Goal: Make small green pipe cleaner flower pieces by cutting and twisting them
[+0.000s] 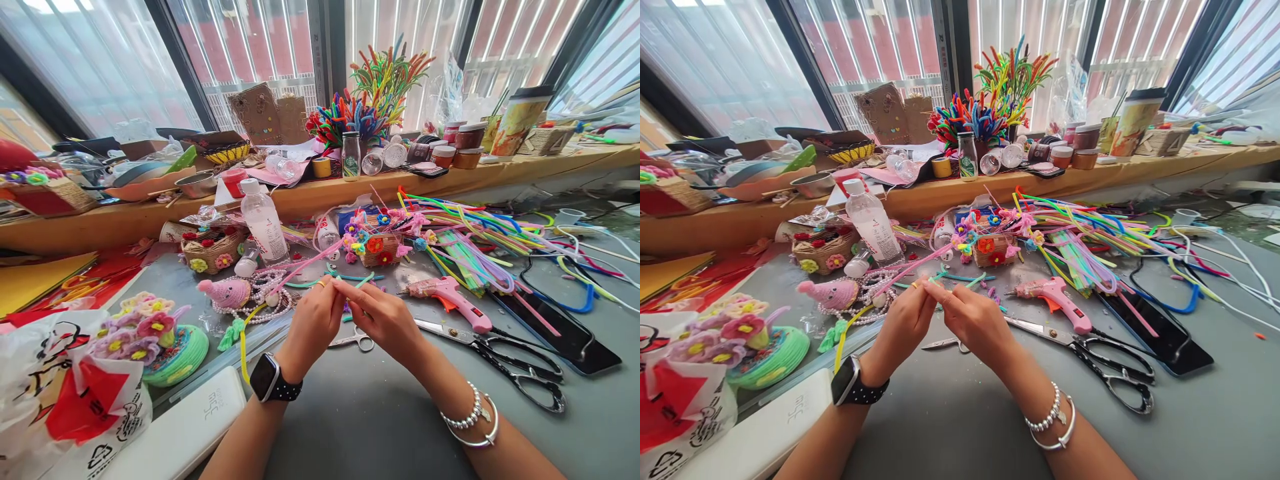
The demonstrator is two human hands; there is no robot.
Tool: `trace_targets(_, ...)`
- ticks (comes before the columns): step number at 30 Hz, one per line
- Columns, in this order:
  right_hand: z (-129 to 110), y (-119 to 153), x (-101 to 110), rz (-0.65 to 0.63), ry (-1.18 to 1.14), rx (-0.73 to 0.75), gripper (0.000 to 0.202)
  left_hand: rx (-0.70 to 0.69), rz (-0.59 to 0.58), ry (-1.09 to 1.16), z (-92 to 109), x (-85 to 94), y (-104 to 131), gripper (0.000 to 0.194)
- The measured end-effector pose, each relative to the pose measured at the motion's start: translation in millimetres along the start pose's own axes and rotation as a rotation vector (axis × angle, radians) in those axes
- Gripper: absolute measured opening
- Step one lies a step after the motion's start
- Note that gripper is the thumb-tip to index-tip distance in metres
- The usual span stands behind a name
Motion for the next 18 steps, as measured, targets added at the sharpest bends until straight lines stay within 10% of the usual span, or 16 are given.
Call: trace_targets(18, 6, 1, 5, -0.035, -0.076, -0.006, 0.026, -0.145, -0.033, -0.292, -3, 15.2, 3, 0.027)
Point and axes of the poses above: each hand's wrist, its own y-axis away from the middle knuckle, its own x-axis out of the back of the hand, z = x × y, the point moved 1 cm from there along -y, towards the middle knuckle, and after that the axes turned 9 degrees about -z, right-handed, at the moved point
